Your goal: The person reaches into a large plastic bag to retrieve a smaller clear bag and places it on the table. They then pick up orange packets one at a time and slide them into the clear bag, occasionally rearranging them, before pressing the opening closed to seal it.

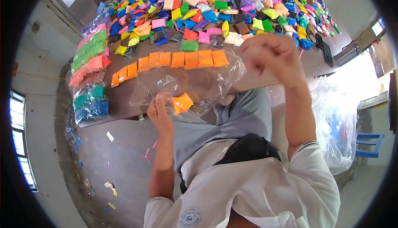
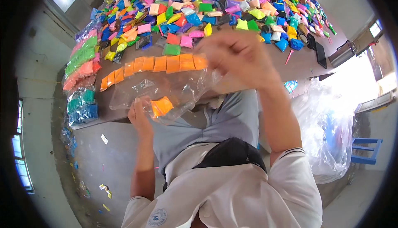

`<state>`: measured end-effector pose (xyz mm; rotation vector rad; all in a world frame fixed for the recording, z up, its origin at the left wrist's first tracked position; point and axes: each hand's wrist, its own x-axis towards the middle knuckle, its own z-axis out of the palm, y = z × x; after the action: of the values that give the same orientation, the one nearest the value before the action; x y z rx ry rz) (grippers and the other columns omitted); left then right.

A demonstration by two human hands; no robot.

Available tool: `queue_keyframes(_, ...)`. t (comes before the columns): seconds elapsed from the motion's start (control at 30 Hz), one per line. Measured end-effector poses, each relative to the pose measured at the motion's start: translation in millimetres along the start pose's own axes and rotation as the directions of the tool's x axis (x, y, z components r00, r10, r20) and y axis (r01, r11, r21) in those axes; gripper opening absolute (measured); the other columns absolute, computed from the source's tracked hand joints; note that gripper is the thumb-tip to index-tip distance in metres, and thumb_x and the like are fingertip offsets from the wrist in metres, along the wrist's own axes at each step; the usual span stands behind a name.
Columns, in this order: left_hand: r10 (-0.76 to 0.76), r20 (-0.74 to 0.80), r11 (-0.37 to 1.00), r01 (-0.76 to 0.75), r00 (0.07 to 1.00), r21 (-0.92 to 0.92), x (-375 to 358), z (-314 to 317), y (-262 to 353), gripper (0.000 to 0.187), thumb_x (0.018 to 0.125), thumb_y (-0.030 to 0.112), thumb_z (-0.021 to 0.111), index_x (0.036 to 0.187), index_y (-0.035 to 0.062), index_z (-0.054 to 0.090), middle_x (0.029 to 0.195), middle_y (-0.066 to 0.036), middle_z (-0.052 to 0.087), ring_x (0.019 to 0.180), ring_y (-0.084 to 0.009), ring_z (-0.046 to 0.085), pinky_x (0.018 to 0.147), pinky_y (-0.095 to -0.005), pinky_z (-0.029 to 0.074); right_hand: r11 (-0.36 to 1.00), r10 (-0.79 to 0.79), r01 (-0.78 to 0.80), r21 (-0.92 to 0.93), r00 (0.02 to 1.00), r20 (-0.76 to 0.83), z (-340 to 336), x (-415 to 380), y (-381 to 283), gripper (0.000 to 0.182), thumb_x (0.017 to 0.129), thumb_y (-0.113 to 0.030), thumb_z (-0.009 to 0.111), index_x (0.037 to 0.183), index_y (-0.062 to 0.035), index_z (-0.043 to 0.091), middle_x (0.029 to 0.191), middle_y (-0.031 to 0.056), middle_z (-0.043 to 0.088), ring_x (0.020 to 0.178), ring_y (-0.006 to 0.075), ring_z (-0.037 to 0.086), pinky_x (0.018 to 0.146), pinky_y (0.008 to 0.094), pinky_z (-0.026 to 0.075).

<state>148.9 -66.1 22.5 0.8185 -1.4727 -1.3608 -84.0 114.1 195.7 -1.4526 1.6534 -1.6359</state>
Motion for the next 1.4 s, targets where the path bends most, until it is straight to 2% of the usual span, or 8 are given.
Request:
queue_keyframes(0.13,-0.019,0.036,1.000,0.019,0.999,0.026,-2,2,4,0.029,0.097,0.021,0.049,0.080,-0.0008,0.060,0.089,-0.008,0.066,0.081,-0.0116,0.057,0.077,-0.0261,0.046,0.986,0.147,-0.164,-0.033,0.944,-0.297,-40,39,66,0.018,0.090,-0.016,0.062,0.097,-0.0005,0.068,0.075,0.0008,0.063,0.065,0.0068,0.058,0.058,0.0208,0.048)
queue_keyframes(0.4,-0.009,0.049,1.000,0.009,0.999,0.000,-5,0,0,0.029,0.097,0.021,0.049,0.081,-0.0008,0.061,0.090,-0.007,0.066,0.079,-0.0106,0.055,0.076,-0.0267,0.046,0.832,0.103,0.156,-0.532,0.900,0.424,-9,64,212,0.041,0.072,-0.017,0.075,0.109,-0.0049,0.063,0.101,0.0103,0.066,0.095,0.0250,0.063,0.083,0.0346,0.051)
queue_keyframes(0.57,-0.017,0.064,0.999,0.016,0.998,0.030,-4,-2,4,0.031,0.098,0.023,0.049,0.081,-0.0009,0.060,0.089,-0.007,0.065,0.079,-0.0101,0.054,0.075,-0.0263,0.045,0.635,0.188,0.269,-0.724,0.856,0.482,7,66,194,0.055,0.066,-0.022,0.081,0.114,-0.0069,0.059,0.103,0.0101,0.064,0.100,0.0268,0.062,0.087,0.0349,0.050)
queue_keyframes(0.63,-0.007,0.072,1.000,0.007,0.997,0.004,-4,0,5,0.032,0.098,0.024,0.050,0.082,-0.0013,0.061,0.087,-0.006,0.065,0.078,-0.0095,0.054,0.075,-0.0259,0.045,0.642,0.185,0.183,-0.745,0.906,0.381,10,64,204,0.053,0.067,-0.019,0.079,0.114,-0.0072,0.059,0.100,0.0100,0.064,0.096,0.0262,0.064,0.084,0.0343,0.052)
queue_keyframes(0.73,-0.025,0.067,1.000,0.024,0.997,0.012,-6,3,8,0.032,0.098,0.025,0.051,0.085,-0.0020,0.063,0.083,-0.004,0.063,0.076,-0.0086,0.053,0.074,-0.0249,0.044,0.834,-0.143,0.309,-0.457,0.922,0.361,6,63,197,0.049,0.071,-0.015,0.075,0.116,-0.0085,0.058,0.093,0.0083,0.064,0.083,0.0245,0.064,0.073,0.0331,0.053)
queue_keyframes(0.83,-0.027,0.061,0.999,0.025,0.998,0.021,-7,4,11,0.031,0.098,0.025,0.052,0.090,-0.0027,0.065,0.078,-0.002,0.061,0.073,-0.0080,0.053,0.072,-0.0241,0.044,0.919,0.200,-0.055,-0.391,0.919,0.340,14,75,181,0.047,0.073,-0.014,0.074,0.117,-0.0091,0.057,0.086,0.0064,0.062,0.070,0.0226,0.062,0.063,0.0316,0.052)
queue_keyframes(1.13,-0.049,0.045,0.997,0.046,0.998,0.069,-8,1,9,0.032,0.097,0.026,0.053,0.094,-0.0030,0.066,0.077,-0.002,0.061,0.073,-0.0080,0.054,0.070,-0.0238,0.044,0.788,0.233,0.100,-0.607,0.864,0.446,33,82,164,0.062,0.069,-0.022,0.080,0.123,-0.0094,0.052,0.095,0.0113,0.062,0.093,0.0279,0.060,0.082,0.0397,0.048)
queue_keyframes(1.4,-0.067,0.045,0.997,0.064,0.997,0.052,-14,5,9,0.032,0.097,0.025,0.053,0.089,-0.0040,0.064,0.083,-0.005,0.064,0.078,-0.0093,0.056,0.075,-0.0255,0.046,0.824,0.222,0.010,-0.567,0.915,0.338,17,71,202,0.058,0.070,-0.026,0.081,0.117,-0.0093,0.052,0.092,0.0073,0.060,0.082,0.0182,0.059,0.071,0.0320,0.049)
